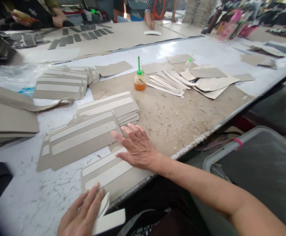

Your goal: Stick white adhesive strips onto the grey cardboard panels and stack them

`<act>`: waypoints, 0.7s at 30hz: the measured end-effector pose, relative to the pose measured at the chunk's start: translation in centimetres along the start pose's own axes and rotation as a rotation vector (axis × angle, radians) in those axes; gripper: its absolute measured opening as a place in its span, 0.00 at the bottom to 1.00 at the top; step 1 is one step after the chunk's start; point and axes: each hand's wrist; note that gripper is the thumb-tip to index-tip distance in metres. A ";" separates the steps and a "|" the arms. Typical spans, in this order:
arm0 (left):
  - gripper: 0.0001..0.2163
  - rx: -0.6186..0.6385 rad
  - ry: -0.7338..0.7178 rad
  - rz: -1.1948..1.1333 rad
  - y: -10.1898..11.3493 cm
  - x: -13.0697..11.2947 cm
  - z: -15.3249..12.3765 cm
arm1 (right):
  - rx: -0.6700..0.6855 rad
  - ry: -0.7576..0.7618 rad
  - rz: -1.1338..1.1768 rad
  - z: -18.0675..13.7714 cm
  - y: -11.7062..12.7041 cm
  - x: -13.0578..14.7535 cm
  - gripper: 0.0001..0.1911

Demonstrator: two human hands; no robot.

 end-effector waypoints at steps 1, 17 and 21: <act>0.24 -0.001 0.030 -0.024 0.3 -0.1 0.2 | 0.020 0.023 -0.016 0.4 -0.7 0.0 0.34; 0.24 -0.021 0.409 -0.287 1.1 -2.3 1.3 | -0.079 0.223 0.093 1.9 -2.9 4.3 0.29; 0.25 -0.100 0.372 -0.186 0.2 -2.3 1.2 | -0.133 0.204 0.061 1.1 -2.4 4.2 0.15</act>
Point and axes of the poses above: each hand's wrist, its own z-axis towards the middle knuckle, its own y-axis out of the back of the hand, x = y × z, and after that the axes turned 2 degrees about y, right-handed
